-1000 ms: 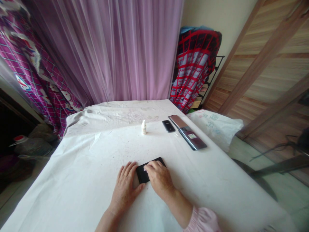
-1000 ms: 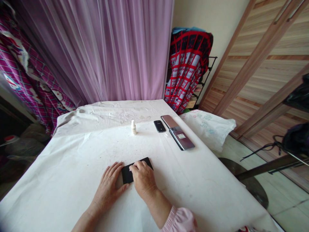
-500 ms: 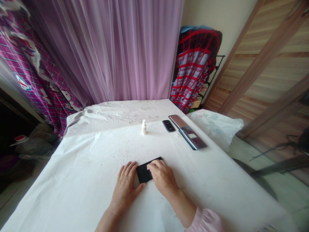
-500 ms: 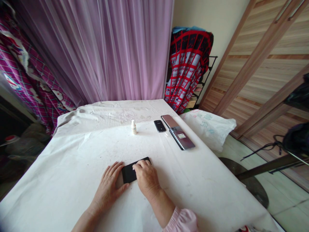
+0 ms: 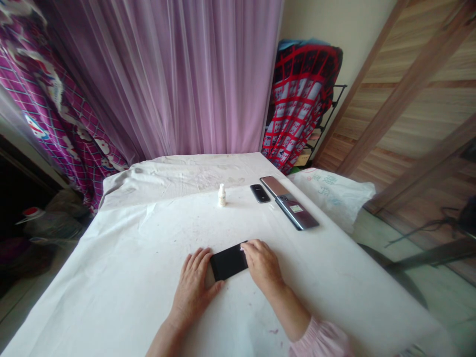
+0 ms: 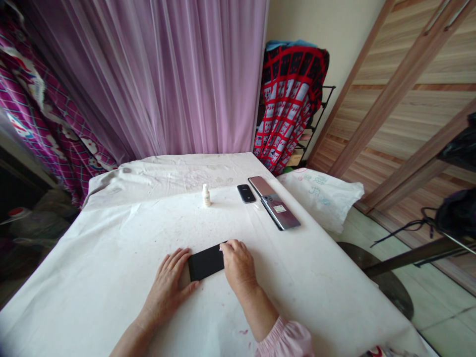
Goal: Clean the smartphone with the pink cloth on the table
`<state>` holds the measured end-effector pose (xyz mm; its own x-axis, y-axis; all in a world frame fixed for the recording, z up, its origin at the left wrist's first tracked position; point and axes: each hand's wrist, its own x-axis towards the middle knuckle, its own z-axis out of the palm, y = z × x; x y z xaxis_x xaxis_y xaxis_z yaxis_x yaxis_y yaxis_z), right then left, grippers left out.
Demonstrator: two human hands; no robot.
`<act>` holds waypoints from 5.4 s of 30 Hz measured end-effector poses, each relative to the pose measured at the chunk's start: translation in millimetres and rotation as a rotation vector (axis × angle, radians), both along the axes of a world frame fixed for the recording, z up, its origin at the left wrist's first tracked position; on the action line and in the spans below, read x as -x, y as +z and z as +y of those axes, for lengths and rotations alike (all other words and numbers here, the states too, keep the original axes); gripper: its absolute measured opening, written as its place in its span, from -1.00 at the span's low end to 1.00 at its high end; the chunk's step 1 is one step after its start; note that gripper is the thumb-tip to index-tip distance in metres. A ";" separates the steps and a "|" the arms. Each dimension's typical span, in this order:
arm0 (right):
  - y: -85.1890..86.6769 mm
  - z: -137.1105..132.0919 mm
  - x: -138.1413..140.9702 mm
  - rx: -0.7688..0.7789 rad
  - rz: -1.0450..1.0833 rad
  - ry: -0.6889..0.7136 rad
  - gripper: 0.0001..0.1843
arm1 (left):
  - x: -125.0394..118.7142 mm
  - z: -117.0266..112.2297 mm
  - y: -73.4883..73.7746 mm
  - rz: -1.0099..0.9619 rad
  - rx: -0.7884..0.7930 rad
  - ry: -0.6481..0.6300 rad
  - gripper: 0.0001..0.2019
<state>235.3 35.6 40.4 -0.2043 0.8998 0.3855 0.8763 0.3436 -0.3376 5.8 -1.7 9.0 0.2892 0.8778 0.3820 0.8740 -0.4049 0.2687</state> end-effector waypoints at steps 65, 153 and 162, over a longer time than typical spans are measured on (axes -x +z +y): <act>2.2 -24.0 26.6 -0.023 0.072 0.204 -0.79 | 0.8 0.3 -4.4 -0.006 0.029 0.006 -0.37; 12.5 37.7 22.8 0.219 0.076 0.002 -0.74 | -15.5 -18.4 19.5 0.051 0.012 0.047 -0.63; 12.9 53.9 31.3 0.251 0.183 0.030 -0.71 | -24.7 -21.1 22.7 0.062 -0.003 -0.020 -0.67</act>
